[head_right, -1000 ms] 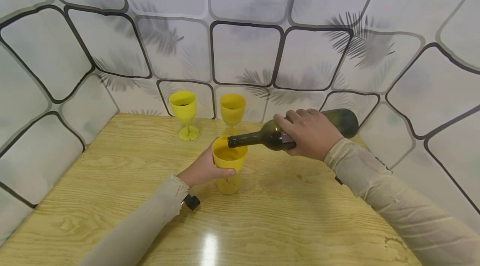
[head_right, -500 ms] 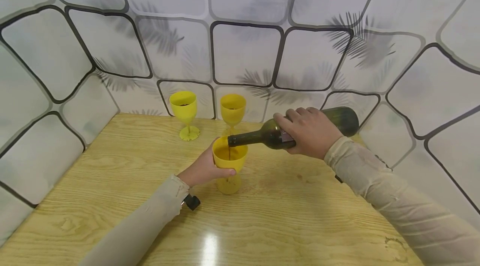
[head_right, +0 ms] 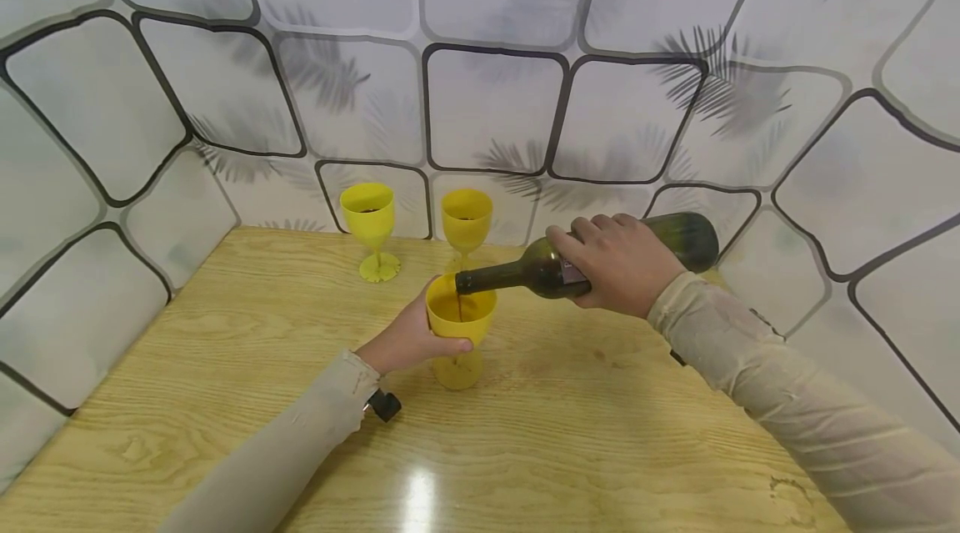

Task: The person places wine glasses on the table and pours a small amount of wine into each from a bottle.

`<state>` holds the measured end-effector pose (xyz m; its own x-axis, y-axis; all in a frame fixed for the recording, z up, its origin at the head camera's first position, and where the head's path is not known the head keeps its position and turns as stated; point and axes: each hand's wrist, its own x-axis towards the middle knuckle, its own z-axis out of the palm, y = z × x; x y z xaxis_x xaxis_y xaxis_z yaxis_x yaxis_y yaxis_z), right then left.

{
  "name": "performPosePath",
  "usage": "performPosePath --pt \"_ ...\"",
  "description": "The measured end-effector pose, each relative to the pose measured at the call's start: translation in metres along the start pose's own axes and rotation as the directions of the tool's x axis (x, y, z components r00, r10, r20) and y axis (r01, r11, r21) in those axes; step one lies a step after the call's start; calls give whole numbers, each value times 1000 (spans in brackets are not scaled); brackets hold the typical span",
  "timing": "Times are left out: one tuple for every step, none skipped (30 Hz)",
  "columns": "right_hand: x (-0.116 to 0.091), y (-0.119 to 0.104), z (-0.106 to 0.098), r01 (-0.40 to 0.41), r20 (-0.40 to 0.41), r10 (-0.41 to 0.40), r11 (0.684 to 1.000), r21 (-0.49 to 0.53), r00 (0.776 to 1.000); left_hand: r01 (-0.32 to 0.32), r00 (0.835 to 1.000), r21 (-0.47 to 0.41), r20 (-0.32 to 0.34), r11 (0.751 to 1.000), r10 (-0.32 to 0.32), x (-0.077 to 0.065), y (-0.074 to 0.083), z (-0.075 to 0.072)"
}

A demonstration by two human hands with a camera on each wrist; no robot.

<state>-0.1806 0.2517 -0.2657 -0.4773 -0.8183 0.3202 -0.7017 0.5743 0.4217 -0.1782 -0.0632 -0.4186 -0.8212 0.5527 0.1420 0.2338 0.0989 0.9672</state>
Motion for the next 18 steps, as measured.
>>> performPosePath --pt "0 0 0 0 1 0 1000 1 1000 0 1000 -1 0 1000 0 0 0 0" --pt "0 0 0 0 2 0 1000 1 1000 -1 1000 -2 1 1000 1 0 0 0" --pt "0 0 0 1 2 -1 1000 1 1000 0 1000 -1 1 1000 0 0 0 0" --pt "0 0 0 2 2 -2 1000 1 1000 0 1000 -1 1 1000 0 0 0 0" --pt "0 0 0 4 1 -4 1000 1 1000 1 1000 -1 1 1000 -1 0 0 0" --pt "0 0 0 7 0 -7 1000 0 1000 1 1000 -2 2 1000 -1 0 0 0" --pt "-1 -1 0 9 0 -9 1000 1 1000 1 1000 -3 2 1000 -1 0 0 0" --pt "-1 -1 0 12 -1 -12 1000 0 1000 1 1000 -3 3 1000 -1 0 0 0" --pt "-1 -1 1 14 -1 -14 1000 0 1000 2 1000 -3 3 1000 -2 0 0 0" --pt "-1 -1 1 15 -2 -15 1000 0 1000 3 1000 -3 2 1000 -3 0 0 0" --pt "-1 -1 1 16 -2 -16 1000 1 1000 3 1000 -4 2 1000 -3 0 0 0" --pt "-1 -1 1 16 -3 -16 1000 0 1000 4 1000 -6 2 1000 -4 0 0 0" --pt "-1 0 1 17 -4 -17 1000 -2 1000 3 1000 -5 0 1000 -3 0 0 0" --pt "-1 0 1 17 -4 -17 1000 -4 1000 3 1000 -5 0 1000 -3 0 0 0" --pt "-1 0 1 17 -4 -17 1000 -6 1000 3 1000 -6 -1 1000 -3 0 0 0" --pt "-1 0 1 17 -5 -18 1000 -8 1000 4 1000 -8 -2 1000 -4 0 0 0" --pt "-1 0 1 18 -5 -18 1000 -10 1000 4 1000 -8 -3 1000 -4 0 0 0" --pt "-1 0 1 17 -5 -17 1000 -12 1000 7 1000 -8 -4 1000 -7 0 0 0"
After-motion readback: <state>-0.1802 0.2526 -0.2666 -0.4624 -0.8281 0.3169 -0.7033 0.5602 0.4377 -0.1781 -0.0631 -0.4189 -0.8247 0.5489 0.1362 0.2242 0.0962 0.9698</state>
